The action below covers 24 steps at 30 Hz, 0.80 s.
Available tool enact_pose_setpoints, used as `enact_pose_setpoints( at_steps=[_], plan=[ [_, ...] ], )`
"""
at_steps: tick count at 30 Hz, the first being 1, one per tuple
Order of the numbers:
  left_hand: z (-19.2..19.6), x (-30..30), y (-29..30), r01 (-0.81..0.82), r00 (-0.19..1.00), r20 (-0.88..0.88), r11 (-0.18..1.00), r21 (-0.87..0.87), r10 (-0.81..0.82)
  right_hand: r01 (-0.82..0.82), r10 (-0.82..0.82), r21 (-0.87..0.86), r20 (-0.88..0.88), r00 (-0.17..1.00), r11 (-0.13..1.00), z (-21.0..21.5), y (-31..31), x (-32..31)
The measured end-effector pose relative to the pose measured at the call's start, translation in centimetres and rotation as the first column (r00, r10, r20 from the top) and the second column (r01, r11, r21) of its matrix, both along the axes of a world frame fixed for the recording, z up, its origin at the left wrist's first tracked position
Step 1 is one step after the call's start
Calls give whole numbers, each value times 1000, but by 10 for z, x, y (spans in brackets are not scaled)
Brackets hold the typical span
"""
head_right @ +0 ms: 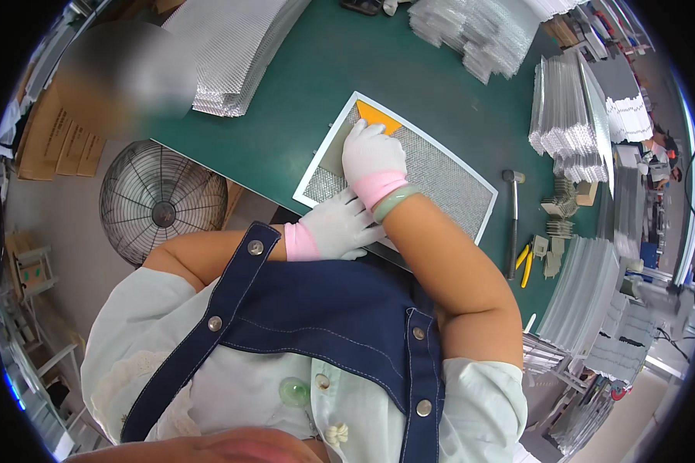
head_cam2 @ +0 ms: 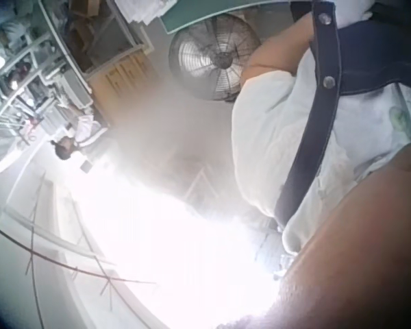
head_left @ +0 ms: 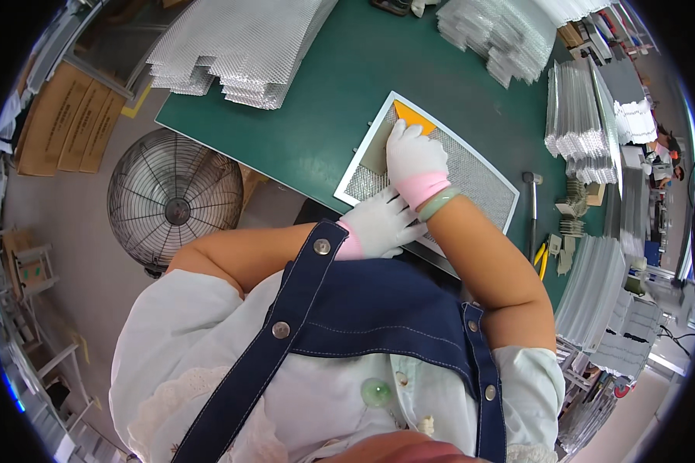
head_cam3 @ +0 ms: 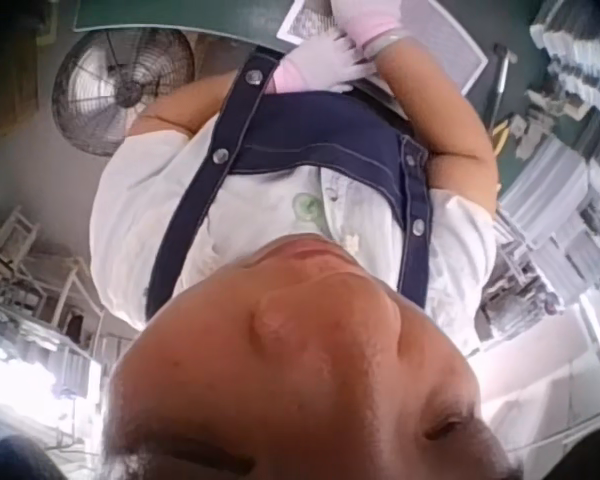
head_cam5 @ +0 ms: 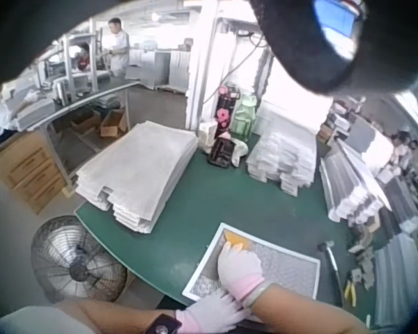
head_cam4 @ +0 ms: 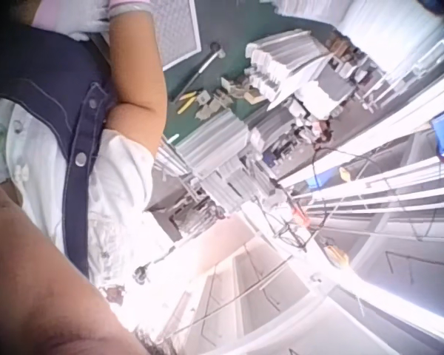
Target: The person assembles air filters by placing a mesh sheet into a white frame, securing it with a handheld stapler, and trimming excess material with a utility knife. The person repeats this process for multiple units, stacking the finished filters on the table.
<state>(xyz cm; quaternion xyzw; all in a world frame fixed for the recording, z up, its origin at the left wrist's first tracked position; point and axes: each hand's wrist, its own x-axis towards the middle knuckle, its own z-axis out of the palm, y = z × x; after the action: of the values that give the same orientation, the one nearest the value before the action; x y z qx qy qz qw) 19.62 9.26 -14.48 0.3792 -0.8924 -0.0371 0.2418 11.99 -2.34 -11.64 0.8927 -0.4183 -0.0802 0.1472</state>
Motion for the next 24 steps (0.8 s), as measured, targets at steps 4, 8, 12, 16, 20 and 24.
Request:
enact_pose_setpoints(
  at_steps=[4, 8, 12, 16, 20, 24],
  plan=[
    [-8, -5, -1, -21, 999, -34, 1000, -7, 21, 20, -22, 77, 19, 1000, 997, 6, -7, 13],
    [2, -7, -3, -32, 999, 17, 998, 57, 31, -15, 19, 205, -20, 1000, 979, 18, -32, 34],
    [12, -4, -1, -13, 999, 41, 991, 132, 8, 11, 5, 264, -58, 998, 964, 38, -23, 45],
    [6, -5, -3, -7, 999, 49, 955, 296, -8, -9, 10, 229, -1, 1000, 973, 40, 7, 11],
    [13, -5, -5, -5, 1000, 29, 992, 127, 1, -127, 107, 52, 281, 954, 991, 49, 30, -83],
    [22, -6, -6, 80, 996, -40, 982, 170, -74, 363, -266, -171, 418, 868, 916, 25, 29, -220]
  ],
)
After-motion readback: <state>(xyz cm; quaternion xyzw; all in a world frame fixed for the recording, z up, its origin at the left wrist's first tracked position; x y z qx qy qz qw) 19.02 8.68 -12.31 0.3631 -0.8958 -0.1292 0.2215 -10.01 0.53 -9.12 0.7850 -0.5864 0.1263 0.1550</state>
